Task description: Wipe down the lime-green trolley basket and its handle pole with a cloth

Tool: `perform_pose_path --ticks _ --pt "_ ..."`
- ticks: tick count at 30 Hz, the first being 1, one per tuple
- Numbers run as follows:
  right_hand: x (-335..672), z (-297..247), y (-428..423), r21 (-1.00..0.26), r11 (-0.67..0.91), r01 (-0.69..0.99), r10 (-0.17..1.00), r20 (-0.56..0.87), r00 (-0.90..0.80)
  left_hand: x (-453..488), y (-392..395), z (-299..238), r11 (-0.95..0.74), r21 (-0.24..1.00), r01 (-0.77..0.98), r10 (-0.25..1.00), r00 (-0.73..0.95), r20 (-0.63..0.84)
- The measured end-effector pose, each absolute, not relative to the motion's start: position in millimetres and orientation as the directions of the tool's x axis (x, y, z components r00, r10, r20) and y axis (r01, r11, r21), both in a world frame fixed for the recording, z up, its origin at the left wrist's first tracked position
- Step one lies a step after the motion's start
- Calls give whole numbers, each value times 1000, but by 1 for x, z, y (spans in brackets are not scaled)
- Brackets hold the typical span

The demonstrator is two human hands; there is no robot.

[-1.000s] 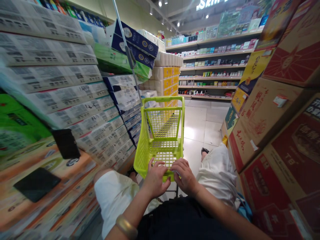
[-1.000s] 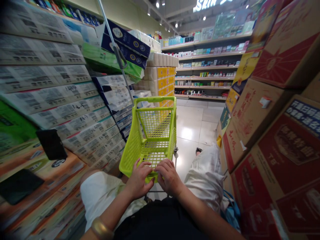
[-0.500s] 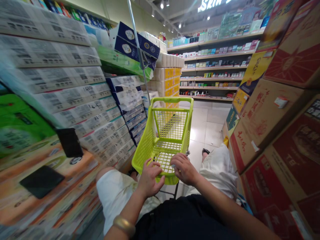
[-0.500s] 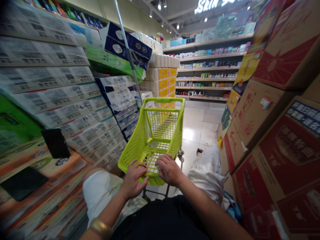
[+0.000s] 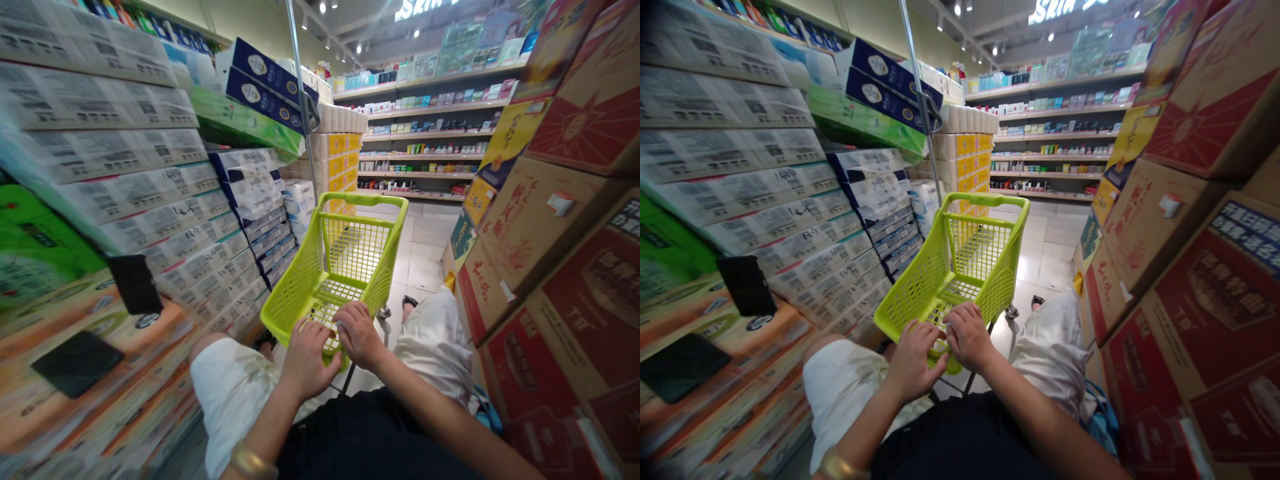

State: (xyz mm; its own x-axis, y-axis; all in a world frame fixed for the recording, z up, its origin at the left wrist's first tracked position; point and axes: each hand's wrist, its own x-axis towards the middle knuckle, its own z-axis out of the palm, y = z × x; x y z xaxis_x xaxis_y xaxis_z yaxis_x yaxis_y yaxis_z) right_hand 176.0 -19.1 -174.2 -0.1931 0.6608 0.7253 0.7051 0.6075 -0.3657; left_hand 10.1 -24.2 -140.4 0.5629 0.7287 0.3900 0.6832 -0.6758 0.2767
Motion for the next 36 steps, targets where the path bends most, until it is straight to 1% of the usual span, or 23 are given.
perform_pose_path --ticks 6,8,11,13,14,17,19,21,23,26,28,30,33,35,36 --pt "187 -164 -12 -249 682 688 612 708 -351 19 -30 -153 -583 108 805 796 540 273" --pt "197 -161 -3 -240 650 721 623 712 -324 14 -29 -155 -579 77 812 794 540 279" --pt "204 -159 6 -282 544 790 661 724 -197 10 -29 -156 -585 51 810 777 541 321" --pt "197 -161 3 -318 503 804 678 722 -139 10 -29 -156 -588 44 808 770 543 336" --pt "191 -162 -1 -329 508 796 679 722 -135 11 -29 -156 -589 42 807 769 544 335" --pt "171 -166 -17 -322 591 740 655 726 -207 11 -29 -156 -592 32 805 769 553 321" --pt "168 -166 -23 -286 648 706 623 731 -277 9 -28 -157 -593 26 805 770 558 311" --pt "175 -165 -20 -255 666 700 602 739 -303 9 -28 -157 -595 30 803 772 561 298" --pt "186 -162 -12 -254 634 730 606 750 -264 9 -29 -157 -594 38 804 776 559 292" --pt "193 -161 -4 -306 539 784 637 757 -143 10 -29 -157 -589 47 807 781 553 289" --pt "186 -162 -8 -328 528 783 646 754 -119 11 -29 -157 -582 51 811 787 547 284" --pt "174 -165 -17 -318 576 753 635 754 -167 10 -28 -157 -584 53 810 787 549 282" --pt "167 -167 -26 -268 669 693 602 743 -294 8 -27 -158 -600 52 799 776 564 284" --pt "173 -165 -22 -243 684 688 594 732 -332 7 -27 -158 -603 51 796 774 568 282" --pt "179 -164 -17 -239 672 701 598 733 -324 7 -27 -158 -601 52 797 775 566 281"
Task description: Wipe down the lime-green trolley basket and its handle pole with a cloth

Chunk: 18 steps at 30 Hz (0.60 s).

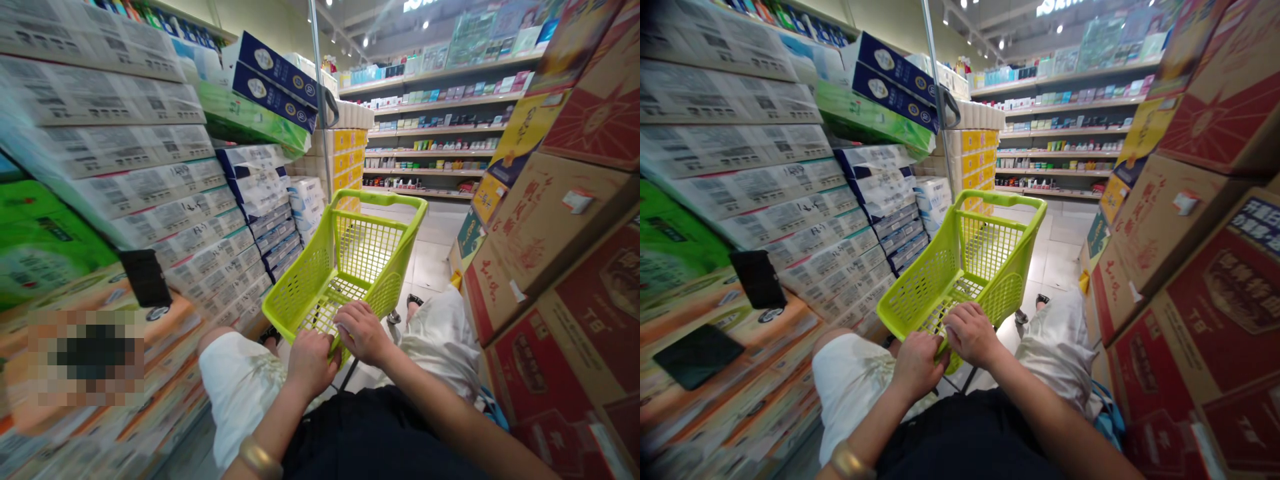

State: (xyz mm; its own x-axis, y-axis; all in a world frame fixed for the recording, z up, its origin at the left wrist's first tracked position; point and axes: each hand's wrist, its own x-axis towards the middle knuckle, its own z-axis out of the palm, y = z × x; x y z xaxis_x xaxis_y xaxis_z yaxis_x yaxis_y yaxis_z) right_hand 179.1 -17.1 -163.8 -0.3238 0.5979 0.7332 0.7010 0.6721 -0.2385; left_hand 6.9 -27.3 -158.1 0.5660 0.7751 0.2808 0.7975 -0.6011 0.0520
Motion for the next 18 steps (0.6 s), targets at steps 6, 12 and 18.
perform_pose_path --ticks 6,12,18 --pt "185 -159 -6 -324 532 782 649 750 -131 9 -28 -160 -601 58 797 770 558 311" --pt "157 -166 -30 -236 689 685 593 727 -347 4 -26 -164 -638 43 769 717 574 396" --pt "189 -159 -3 -272 577 770 625 754 -202 5 -28 -161 -642 46 765 717 578 390"
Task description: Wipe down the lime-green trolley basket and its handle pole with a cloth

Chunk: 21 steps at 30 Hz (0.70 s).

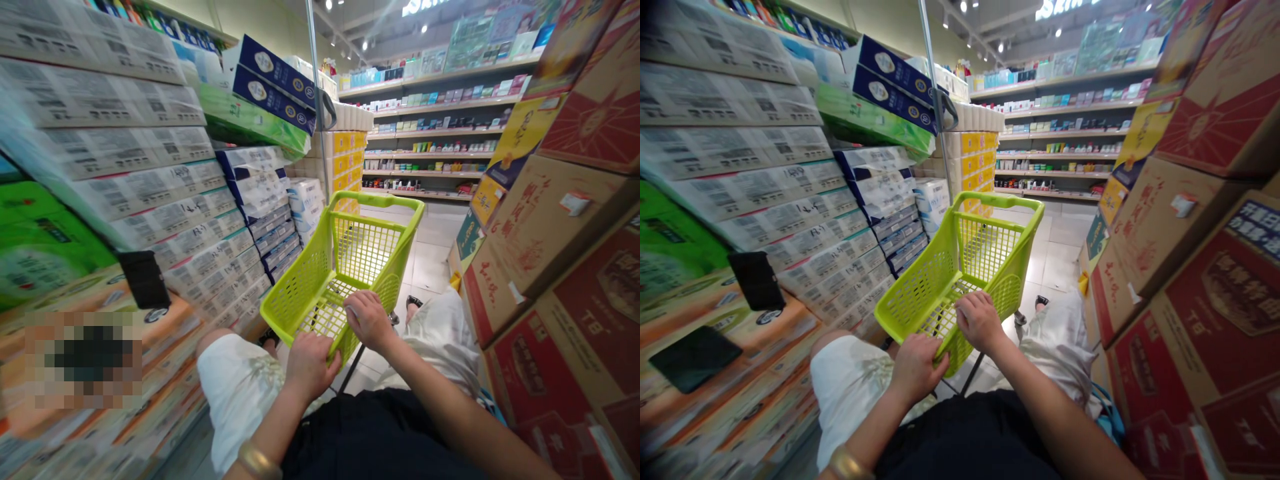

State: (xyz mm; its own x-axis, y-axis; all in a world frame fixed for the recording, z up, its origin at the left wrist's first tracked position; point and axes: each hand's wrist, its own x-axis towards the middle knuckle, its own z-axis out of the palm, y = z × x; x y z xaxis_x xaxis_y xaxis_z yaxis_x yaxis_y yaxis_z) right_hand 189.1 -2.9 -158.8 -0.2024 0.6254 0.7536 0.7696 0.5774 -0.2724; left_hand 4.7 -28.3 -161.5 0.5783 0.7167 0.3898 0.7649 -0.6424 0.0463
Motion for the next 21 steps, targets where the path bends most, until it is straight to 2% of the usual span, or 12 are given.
perform_pose_path --ticks 4,8,11,17,21 --pt "179 -161 -12 -325 554 767 648 746 -152 7 -28 -162 -635 45 771 719 568 400" --pt "162 -165 -29 -275 652 707 617 734 -283 5 -27 -164 -648 32 761 700 579 418" --pt "171 -162 -21 -225 666 711 595 735 -325 4 -26 -164 -647 26 762 702 582 410" --pt "186 -160 -6 -296 557 776 635 754 -167 7 -26 -164 -646 46 762 712 579 398" --pt "169 -164 -24 -331 594 733 644 742 -186 6 -27 -164 -636 37 771 708 564 425"
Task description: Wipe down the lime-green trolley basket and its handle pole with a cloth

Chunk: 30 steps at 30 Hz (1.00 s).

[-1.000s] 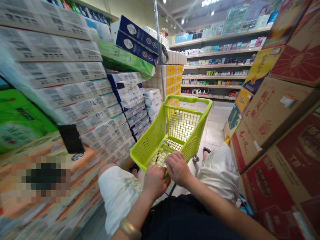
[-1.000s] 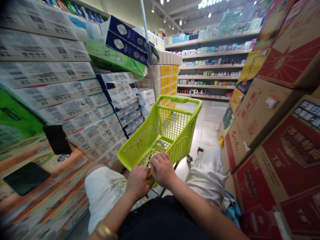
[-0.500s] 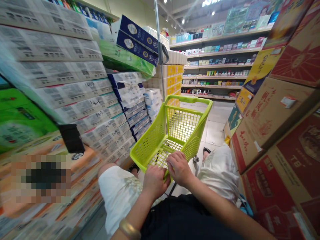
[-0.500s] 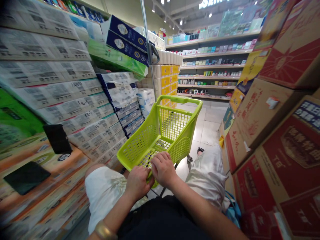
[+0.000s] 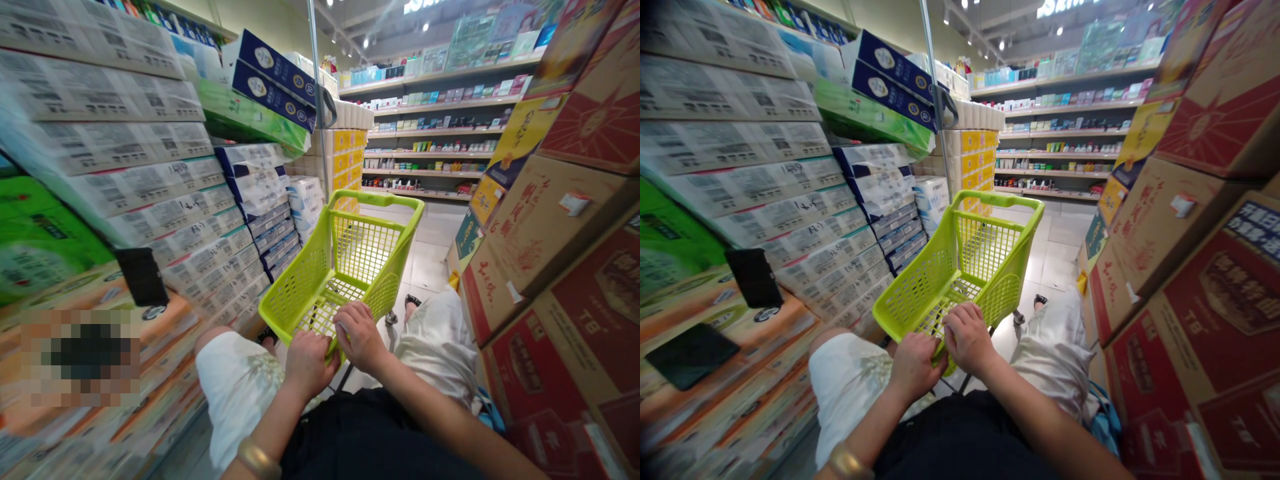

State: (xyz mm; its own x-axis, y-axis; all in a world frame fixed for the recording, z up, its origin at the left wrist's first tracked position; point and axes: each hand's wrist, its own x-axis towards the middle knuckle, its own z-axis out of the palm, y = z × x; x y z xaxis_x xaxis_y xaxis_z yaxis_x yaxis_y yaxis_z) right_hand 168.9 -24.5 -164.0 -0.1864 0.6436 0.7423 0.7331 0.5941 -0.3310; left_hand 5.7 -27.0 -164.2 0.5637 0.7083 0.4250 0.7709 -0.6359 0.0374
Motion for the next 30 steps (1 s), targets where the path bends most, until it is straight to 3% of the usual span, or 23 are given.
perform_pose_path --ticks 5,13,19,26,30 --pt "175 -161 -24 -251 680 689 596 736 -320 3 -28 -165 -646 39 762 698 570 434" --pt "171 -162 -23 -346 589 731 653 736 -178 6 -30 -164 -645 50 762 700 564 437" --pt "167 -163 -32 -267 702 660 594 731 -336 3 -33 -163 -658 59 751 687 565 457" --pt "183 -161 -12 -377 554 742 642 761 -93 7 -34 -164 -629 43 776 718 559 415" --pt "160 -164 -31 -329 638 696 622 753 -214 5 -32 -167 -641 33 767 688 555 467"
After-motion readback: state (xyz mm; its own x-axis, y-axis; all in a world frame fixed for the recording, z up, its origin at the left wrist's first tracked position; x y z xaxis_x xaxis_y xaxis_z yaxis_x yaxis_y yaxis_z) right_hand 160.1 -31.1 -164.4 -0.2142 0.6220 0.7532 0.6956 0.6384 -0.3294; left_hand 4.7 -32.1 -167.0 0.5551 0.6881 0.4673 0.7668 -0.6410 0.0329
